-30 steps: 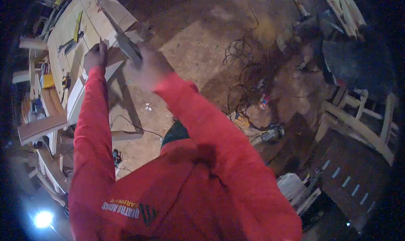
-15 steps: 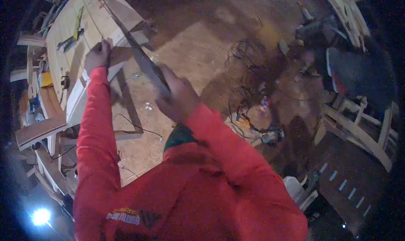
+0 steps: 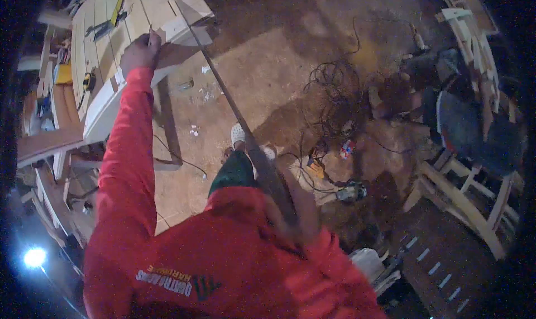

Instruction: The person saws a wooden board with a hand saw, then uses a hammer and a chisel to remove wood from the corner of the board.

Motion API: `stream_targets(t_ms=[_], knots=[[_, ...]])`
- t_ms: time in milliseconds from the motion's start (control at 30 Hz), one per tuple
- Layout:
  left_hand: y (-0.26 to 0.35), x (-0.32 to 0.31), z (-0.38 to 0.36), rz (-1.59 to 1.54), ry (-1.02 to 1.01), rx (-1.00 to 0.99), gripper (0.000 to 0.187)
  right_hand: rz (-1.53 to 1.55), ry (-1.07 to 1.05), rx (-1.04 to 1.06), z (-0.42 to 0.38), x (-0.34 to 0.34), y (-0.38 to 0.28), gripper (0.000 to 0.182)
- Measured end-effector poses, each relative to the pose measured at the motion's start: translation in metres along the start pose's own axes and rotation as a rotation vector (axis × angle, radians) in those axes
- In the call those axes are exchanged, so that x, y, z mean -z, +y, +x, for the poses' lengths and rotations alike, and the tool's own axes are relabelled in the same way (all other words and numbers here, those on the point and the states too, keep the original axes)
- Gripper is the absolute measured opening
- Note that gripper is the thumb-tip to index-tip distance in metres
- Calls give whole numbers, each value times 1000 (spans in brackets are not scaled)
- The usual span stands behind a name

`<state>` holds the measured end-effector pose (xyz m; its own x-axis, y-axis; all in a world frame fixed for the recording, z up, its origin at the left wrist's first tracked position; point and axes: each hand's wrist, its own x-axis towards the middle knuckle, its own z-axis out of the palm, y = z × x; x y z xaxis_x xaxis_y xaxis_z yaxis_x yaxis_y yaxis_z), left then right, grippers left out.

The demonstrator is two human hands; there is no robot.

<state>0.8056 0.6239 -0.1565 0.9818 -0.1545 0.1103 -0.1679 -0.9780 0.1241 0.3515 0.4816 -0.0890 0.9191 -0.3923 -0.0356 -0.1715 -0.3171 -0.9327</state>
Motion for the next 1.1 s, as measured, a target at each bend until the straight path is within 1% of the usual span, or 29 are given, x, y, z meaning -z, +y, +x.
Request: stream_targets(t_ms=[67, 100, 133, 200, 300, 333, 367, 400, 433, 500, 567, 600, 633, 733, 800, 833, 933, 1000, 1033, 1100], knots=[[2, -1, -5, -22, 25, -30, 61, 92, -78, -67, 73, -24, 16, 53], [2, 2, -4, -21, -3, -50, 61, -20, -48, -35, 122, -37, 8, 54], [5, 4, -8, -17, -17, -46, 59, 96, 38, 143, 158, -54, 16, 57], [8, 12, -11, -9, -30, -28, 55, 172, 52, 125, 180, -64, 1, 45], [8, 12, -17, -31, -50, -34, 57, 140, -43, -22, 140, -34, -17, 55], [8, 13, -10, -47, -43, -28, 58, 11, 59, 120, 112, -29, -6, 52], [7, 13, -10, 8, -34, -43, 58, -112, 155, 236, 66, -23, 7, 49], [5, 8, -11, -7, -40, -47, 60, 18, 7, 58, 36, -7, 2, 56], [3, 5, -6, -23, -34, -52, 62, 42, -41, -184, -7, 5, 2, 58], [2, 4, -6, -58, -23, -44, 62, -77, -41, -112, -54, 19, -7, 60], [0, -1, -5, -49, -24, -66, 60, -40, -64, -171, -58, 24, -16, 59], [-1, -1, -2, -47, -15, -76, 59, -23, -73, -191, -50, 21, -17, 58], [1, 3, -2, -52, -56, -60, 58, 11, -70, -155, -24, 11, -15, 58], [0, 2, -8, -85, 43, -113, 55, 77, -33, -41, 107, -35, -7, 54], [-7, -4, -6, -115, 84, -171, 55, 85, 19, 77, 205, -71, -6, 46], [-9, -4, -7, -115, 85, -189, 55, 89, 47, 135, 228, -82, -8, 42], [-10, -1, -7, -99, 99, -229, 54, 59, -31, 83, 250, -82, -15, 53], [-11, 2, -11, -77, 115, -253, 51, 61, -13, 72, 251, -86, -13, 52], [-11, 1, -12, -111, 129, -254, 44, 46, -2, 78, 250, -86, -13, 52], [-12, 1, -10, -169, 152, -268, 38, -7, 13, 96, 250, -87, -17, 52]])
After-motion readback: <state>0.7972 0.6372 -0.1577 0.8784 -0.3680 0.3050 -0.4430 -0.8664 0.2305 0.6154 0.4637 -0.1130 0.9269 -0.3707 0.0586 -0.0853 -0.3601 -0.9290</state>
